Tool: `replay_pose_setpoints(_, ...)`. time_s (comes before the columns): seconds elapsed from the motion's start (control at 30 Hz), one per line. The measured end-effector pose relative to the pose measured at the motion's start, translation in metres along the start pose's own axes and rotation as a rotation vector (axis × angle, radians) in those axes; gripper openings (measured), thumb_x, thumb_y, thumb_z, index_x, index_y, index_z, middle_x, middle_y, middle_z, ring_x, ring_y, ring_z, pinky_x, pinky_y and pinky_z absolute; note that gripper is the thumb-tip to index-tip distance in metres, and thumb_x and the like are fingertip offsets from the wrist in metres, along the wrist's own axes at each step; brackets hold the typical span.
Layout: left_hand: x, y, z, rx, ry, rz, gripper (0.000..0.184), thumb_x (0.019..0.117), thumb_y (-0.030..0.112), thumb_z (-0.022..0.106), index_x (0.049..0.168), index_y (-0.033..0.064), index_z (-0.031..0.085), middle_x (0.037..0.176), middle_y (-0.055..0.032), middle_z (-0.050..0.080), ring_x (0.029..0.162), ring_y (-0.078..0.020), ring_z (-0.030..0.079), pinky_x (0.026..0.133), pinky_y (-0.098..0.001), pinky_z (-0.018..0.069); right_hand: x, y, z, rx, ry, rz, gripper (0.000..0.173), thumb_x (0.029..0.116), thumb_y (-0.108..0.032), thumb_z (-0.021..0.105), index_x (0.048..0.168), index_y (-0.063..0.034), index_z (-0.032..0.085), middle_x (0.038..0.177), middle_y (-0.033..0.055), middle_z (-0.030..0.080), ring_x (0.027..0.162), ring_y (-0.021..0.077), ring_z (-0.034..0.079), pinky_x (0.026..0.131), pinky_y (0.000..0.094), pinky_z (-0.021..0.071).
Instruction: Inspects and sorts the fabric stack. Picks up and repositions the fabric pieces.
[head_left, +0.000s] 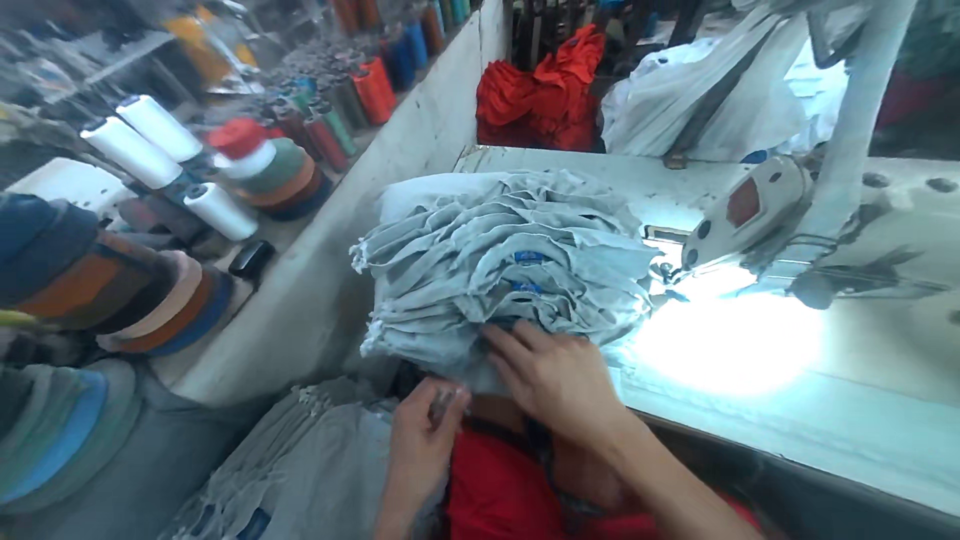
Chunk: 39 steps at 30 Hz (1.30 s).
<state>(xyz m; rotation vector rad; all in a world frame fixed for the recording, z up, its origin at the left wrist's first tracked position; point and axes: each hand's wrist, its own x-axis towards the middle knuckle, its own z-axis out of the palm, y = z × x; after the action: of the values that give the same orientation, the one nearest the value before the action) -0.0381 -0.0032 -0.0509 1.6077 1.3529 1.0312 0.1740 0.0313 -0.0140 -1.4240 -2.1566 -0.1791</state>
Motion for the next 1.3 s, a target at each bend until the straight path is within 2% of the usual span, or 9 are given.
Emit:
replay_pose_setpoints(0.2,0.014,0.01,0.011,0.264,0.208,0.175,0.016,0.097,0.023,0.068,0.1,0.0091,0.075,0.096,-0.0008,0.07,0.073,-0.0039,0.067,0.064,-0.0211,0.06,0.044,0.033,0.013,-0.046,0.066,0.068,0.028,0.1019,-0.033,0.058,0.119,-0.0184,0.075,0.099,0.0117,0.071,0.064,0.031,0.067,0.05,0.0495,0.0533)
replay_pose_setpoints(0.33,0.033,0.023,0.016,0.406,0.307,0.295,0.016,0.096,0.02,0.068,0.101,0.0073,0.076,0.099,-0.004,0.072,0.088,-0.0047,0.068,0.079,-0.0198,0.0584,0.042,0.036,0.026,-0.047,0.123,0.093,0.031,0.1031,-0.037,0.056,0.12,-0.0173,0.074,0.1,0.0113,0.07,0.065,0.0295,0.067,0.05,0.0478,0.0523)
replay_pose_setpoints(0.5,0.057,0.029,0.016,0.595,0.08,0.359,0.03,0.0974,0.015,0.064,0.126,0.012,0.072,0.108,-0.0114,0.072,0.093,-0.0211,0.072,0.084,-0.0371,0.0607,0.033,0.039,0.02,0.027,0.064,0.092,0.032,0.1029,-0.039,0.056,0.119,-0.0183,0.074,0.101,0.0093,0.071,0.071,0.0288,0.069,0.055,0.0476,0.0555)
replay_pose_setpoints(0.57,0.065,0.028,0.017,0.642,0.025,0.368,0.027,0.0981,0.013,0.062,0.122,0.0118,0.074,0.109,-0.0126,0.072,0.096,-0.024,0.072,0.088,-0.0398,0.0599,0.028,0.039,0.013,0.068,0.007,0.107,0.032,0.1023,-0.04,0.056,0.123,-0.0213,0.073,0.103,0.0078,0.071,0.072,0.0278,0.07,0.055,0.0482,0.056)
replay_pose_setpoints(0.7,0.067,0.031,-0.001,0.59,0.096,0.399,0.017,0.0983,0.017,0.063,0.104,0.0092,0.077,0.102,-0.0084,0.072,0.091,-0.0165,0.071,0.085,-0.0327,0.0596,0.007,0.035,-0.004,0.131,0.036,0.123,0.036,0.1023,-0.041,0.055,0.131,-0.0261,0.071,0.099,0.0061,0.071,0.069,0.0237,0.068,0.053,0.0441,0.0536)
replay_pose_setpoints(0.87,0.059,0.028,-0.022,0.518,0.113,0.342,0.019,0.0994,0.024,0.063,0.1,0.011,0.076,0.101,-0.0025,0.072,0.086,-0.0042,0.069,0.076,-0.0203,0.0582,-0.014,0.019,-0.005,0.163,0.062,0.103,0.039,0.0988,-0.046,0.061,0.124,-0.0201,0.073,0.093,0.0037,0.071,0.063,0.0195,0.066,0.049,0.0394,0.0516)
replay_pose_setpoints(1.03,0.054,0.027,-0.012,0.547,0.068,0.324,0.016,0.0968,0.018,0.064,0.099,0.009,0.077,0.098,-0.0066,0.072,0.088,-0.011,0.069,0.08,-0.0255,0.058,0.0,0.017,0.001,0.154,-0.032,0.196,0.031,0.0828,-0.02,0.07,0.112,-0.0144,0.077,0.096,0.0071,0.074,0.071,0.0284,0.071,0.053,0.0517,0.0541)
replay_pose_setpoints(1.13,0.056,0.024,-0.002,0.592,0.125,0.342,0.016,0.0947,0.018,0.067,0.102,0.0081,0.077,0.1,-0.0094,0.071,0.088,-0.0148,0.07,0.081,-0.0277,0.0585,0.007,0.02,-0.001,0.237,-0.032,0.262,0.025,0.0849,-0.015,0.068,0.108,-0.0109,0.076,0.097,0.0071,0.075,0.077,0.0275,0.072,0.059,0.0521,0.0557)
replay_pose_setpoints(1.3,0.063,0.025,0.01,0.637,0.097,0.304,0.029,0.0902,0.025,0.076,0.111,0.0043,0.076,0.109,-0.019,0.07,0.092,-0.027,0.071,0.084,-0.0382,0.0599,0.011,0.022,0.006,0.241,0.15,0.272,0.022,0.0881,-0.015,0.064,0.105,-0.0068,0.075,0.087,0.007,0.073,0.066,0.0222,0.067,0.053,0.0433,0.0528)
